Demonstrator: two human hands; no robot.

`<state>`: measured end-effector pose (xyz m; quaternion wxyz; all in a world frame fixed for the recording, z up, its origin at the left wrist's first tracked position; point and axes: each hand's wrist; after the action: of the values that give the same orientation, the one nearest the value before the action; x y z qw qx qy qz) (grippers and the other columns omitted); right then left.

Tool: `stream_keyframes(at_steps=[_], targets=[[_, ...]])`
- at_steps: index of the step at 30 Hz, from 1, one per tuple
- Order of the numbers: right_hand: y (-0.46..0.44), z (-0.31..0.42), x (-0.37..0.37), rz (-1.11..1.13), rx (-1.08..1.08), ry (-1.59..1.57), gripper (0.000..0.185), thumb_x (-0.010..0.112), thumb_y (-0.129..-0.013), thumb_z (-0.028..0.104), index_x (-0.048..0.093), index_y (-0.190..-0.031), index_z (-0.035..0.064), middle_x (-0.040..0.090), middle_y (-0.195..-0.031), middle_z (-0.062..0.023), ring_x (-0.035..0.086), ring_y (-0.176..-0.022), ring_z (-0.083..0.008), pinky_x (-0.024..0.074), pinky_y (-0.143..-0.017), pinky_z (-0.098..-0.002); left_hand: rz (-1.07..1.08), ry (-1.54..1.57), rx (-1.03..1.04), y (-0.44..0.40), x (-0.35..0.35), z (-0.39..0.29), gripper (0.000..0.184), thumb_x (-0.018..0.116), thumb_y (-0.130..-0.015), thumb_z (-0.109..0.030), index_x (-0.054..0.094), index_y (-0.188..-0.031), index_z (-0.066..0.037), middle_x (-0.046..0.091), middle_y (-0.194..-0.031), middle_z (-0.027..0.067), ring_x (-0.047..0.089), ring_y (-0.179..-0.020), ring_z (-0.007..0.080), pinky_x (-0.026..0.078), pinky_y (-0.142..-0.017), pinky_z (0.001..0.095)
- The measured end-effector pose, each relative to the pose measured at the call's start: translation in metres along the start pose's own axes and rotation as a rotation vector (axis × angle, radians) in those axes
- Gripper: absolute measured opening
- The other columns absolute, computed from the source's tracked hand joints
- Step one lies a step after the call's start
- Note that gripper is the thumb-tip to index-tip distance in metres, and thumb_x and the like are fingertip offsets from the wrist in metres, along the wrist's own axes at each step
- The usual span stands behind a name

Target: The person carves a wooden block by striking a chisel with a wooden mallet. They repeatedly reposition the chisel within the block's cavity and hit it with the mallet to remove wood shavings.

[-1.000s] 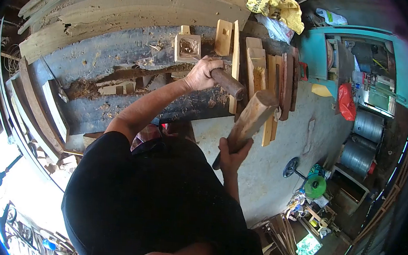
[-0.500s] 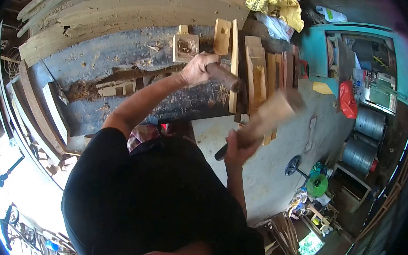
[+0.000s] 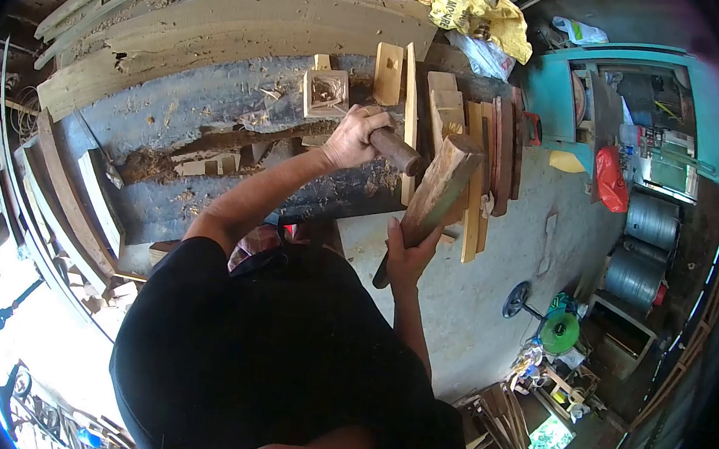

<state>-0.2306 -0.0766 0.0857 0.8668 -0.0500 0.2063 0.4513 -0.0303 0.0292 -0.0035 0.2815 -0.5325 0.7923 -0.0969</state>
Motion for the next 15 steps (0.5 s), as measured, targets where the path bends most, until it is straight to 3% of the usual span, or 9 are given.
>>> stream_keyframes(at_steps=[2, 6, 9, 14, 15], targets=[[0.005, 0.001, -0.001, 0.018, 0.043, -0.004, 0.056, 0.068, -0.084, 0.012, 0.033, -0.126, -0.0003, 0.056, -0.086, -0.0092, 0.055, -0.055, -0.0119, 0.0480, -0.049, -0.0248, -0.009, 0.007, -0.010, -0.002, -0.001, 0.000, 0.027, 0.067, -0.063, -0.005, 0.056, -0.086, -0.013, 0.061, -0.075, 0.0085, 0.062, -0.085, 0.0308, 0.042, -0.079, 0.0416], [0.016, -0.006, -0.002, 0.001, 0.080, -0.058, 0.052, 0.068, -0.085, 0.011, 0.034, -0.123, 0.0012, 0.057, -0.084, -0.0079, 0.056, -0.055, -0.0116, 0.0474, -0.050, -0.0247, 0.024, 0.166, 0.018, -0.012, -0.007, 0.002, 0.023, 0.066, -0.062, -0.003, 0.052, -0.079, -0.008, 0.060, -0.068, 0.0139, 0.061, -0.073, 0.0399, 0.048, -0.069, 0.0464], [0.022, -0.005, -0.004, -0.002, 0.083, -0.052, 0.053, 0.067, -0.085, 0.010, 0.032, -0.124, 0.0013, 0.057, -0.084, -0.0081, 0.056, -0.055, -0.0120, 0.0474, -0.050, -0.0248, 0.083, 0.166, 0.021, -0.008, -0.012, -0.005, 0.027, 0.069, -0.063, -0.003, 0.054, -0.085, -0.008, 0.061, -0.077, 0.0134, 0.061, -0.076, 0.0382, 0.046, -0.073, 0.0435], [0.027, 0.001, -0.009, 0.007, 0.103, -0.022, 0.058, 0.067, -0.085, 0.008, 0.029, -0.129, 0.0007, 0.057, -0.083, -0.0091, 0.057, -0.056, -0.0135, 0.0478, -0.051, -0.0257, 0.079, 0.123, 0.008, -0.003, -0.014, -0.003, 0.028, 0.068, -0.062, -0.003, 0.054, -0.086, -0.008, 0.061, -0.077, 0.0128, 0.062, -0.079, 0.0378, 0.045, -0.076, 0.0437], [0.026, 0.002, -0.012, 0.013, 0.098, -0.030, 0.068, 0.070, -0.083, 0.012, 0.026, -0.134, -0.0018, 0.056, -0.088, -0.0117, 0.058, -0.061, -0.0151, 0.0497, -0.052, -0.0264, 0.084, 0.146, -0.004, -0.003, -0.015, -0.002, 0.028, 0.068, -0.062, -0.003, 0.054, -0.086, -0.009, 0.060, -0.077, 0.0124, 0.062, -0.080, 0.0373, 0.044, -0.077, 0.0436]])
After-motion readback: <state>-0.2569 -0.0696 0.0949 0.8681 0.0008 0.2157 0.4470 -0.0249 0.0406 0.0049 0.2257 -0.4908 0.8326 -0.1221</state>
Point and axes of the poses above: each hand's wrist, its own y-axis away from the middle knuckle, its own x-axis out of the palm, z = x × y
